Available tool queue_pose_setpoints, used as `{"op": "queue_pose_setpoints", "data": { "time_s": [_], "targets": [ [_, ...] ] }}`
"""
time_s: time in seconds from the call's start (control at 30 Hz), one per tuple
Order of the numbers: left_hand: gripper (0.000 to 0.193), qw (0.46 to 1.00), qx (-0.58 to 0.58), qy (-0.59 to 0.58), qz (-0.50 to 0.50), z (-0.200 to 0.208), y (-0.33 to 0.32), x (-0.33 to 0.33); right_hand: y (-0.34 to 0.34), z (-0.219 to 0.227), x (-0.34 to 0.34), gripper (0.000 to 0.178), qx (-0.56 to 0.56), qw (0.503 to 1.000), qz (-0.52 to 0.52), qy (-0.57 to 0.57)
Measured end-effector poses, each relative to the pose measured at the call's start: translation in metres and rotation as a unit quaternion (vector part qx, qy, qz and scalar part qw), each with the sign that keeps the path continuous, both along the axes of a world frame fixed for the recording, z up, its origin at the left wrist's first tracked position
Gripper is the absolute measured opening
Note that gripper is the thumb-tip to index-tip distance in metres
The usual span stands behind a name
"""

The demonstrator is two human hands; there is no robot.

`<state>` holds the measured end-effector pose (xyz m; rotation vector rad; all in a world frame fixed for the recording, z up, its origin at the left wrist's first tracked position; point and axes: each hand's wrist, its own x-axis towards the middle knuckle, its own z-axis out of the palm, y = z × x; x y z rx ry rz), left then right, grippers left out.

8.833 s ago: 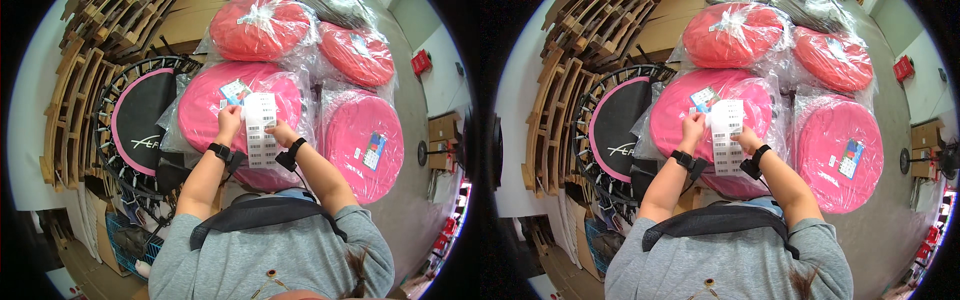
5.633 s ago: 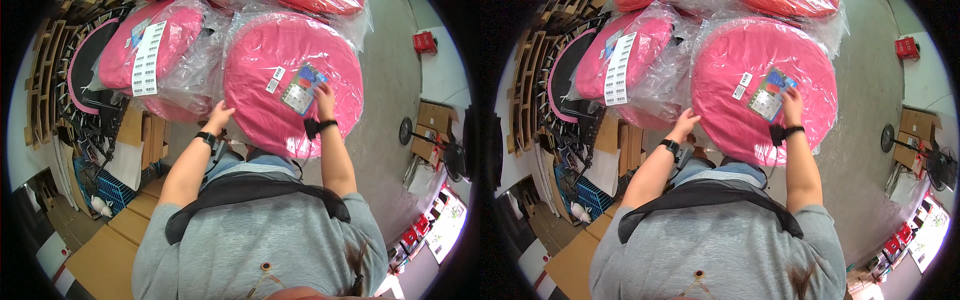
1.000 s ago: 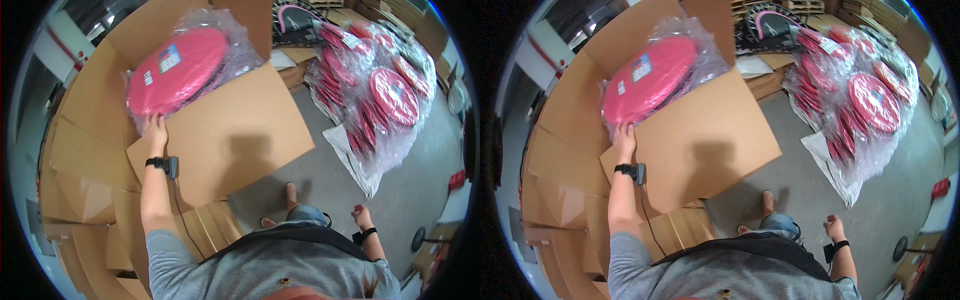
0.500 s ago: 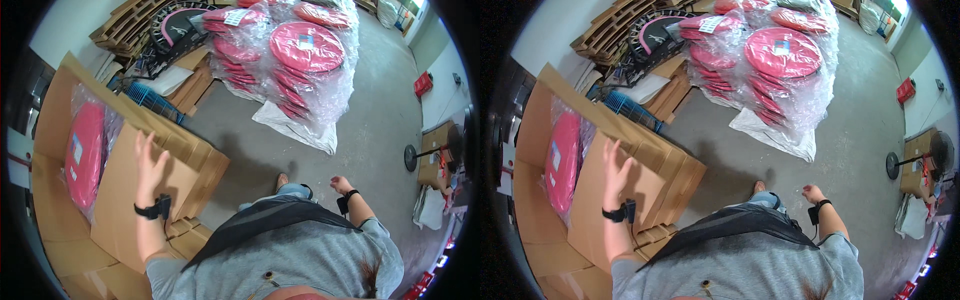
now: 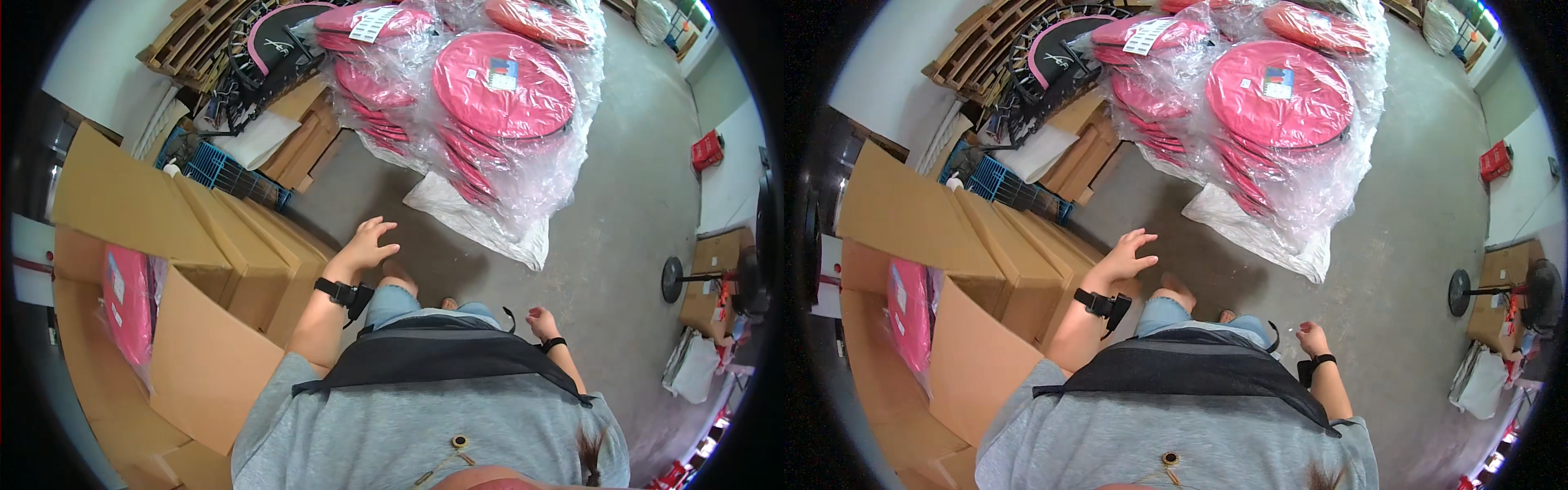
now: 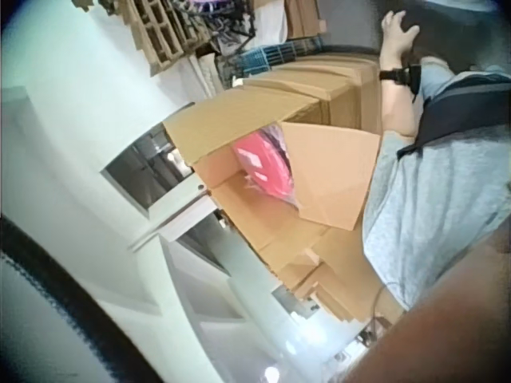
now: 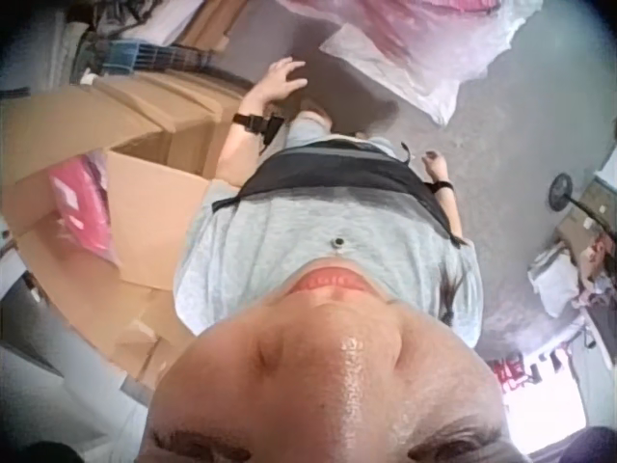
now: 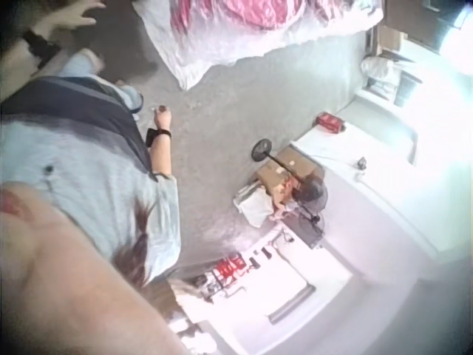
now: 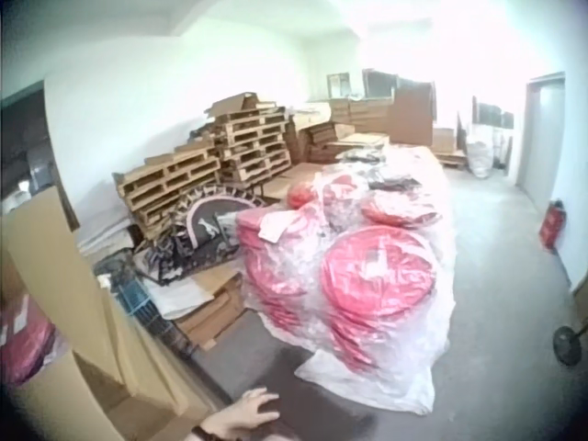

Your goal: The person repeatedly picks up pink circular items wrapped in plastic, scans their barcodes with a handheld scanner, and places them into a large cardboard box. After packing several items, the person closes the box flaps.

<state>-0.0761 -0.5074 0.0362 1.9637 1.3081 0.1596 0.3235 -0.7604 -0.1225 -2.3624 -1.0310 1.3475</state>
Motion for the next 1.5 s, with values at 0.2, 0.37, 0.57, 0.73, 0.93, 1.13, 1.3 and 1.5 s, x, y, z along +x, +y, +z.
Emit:
{"op": "queue_pose_setpoints", "data": {
  "time_s": [0.2, 0.37, 0.57, 0.73, 0.93, 1.13, 1.3, 1.5],
  "targets": [
    [0.044, 0.993, -0.014, -0.044, 0.105, -0.022, 0.084, -0.047, 0.09, -0.028, -0.024, 0.033, -0.026, 0.994, 0.099, 0.048],
    [0.041, 0.969, -0.08, -0.126, 0.199, -0.019, 0.174, -0.071, 0.178, -0.034, -0.018, 0.031, -0.038, 0.998, -0.03, 0.04],
    [0.039, 0.949, -0.074, -0.19, 0.239, -0.033, 0.28, -0.082, 0.266, -0.029, -0.027, 0.028, 0.05, 0.994, -0.076, 0.062],
    [0.037, 0.937, -0.132, -0.213, 0.244, -0.057, 0.341, -0.063, 0.307, -0.022, -0.03, 0.03, -0.031, 0.994, -0.04, 0.102],
    [0.035, 0.924, -0.172, -0.224, 0.257, -0.043, 0.434, -0.036, 0.407, -0.018, -0.018, 0.031, -0.028, 0.998, -0.008, 0.052],
    [0.037, 0.924, -0.116, -0.237, 0.276, -0.038, 0.534, -0.034, 0.537, -0.015, -0.012, 0.031, 0.108, 0.992, 0.042, 0.053],
    [0.043, 0.923, -0.079, -0.254, 0.276, -0.051, 0.626, -0.027, 0.645, 0.047, -0.041, 0.028, 0.173, 0.98, 0.067, 0.065],
    [0.049, 0.918, -0.04, -0.238, 0.315, -0.054, 0.73, -0.011, 0.753, 0.064, -0.101, 0.029, 0.187, 0.971, 0.103, 0.106]
  ]
}}
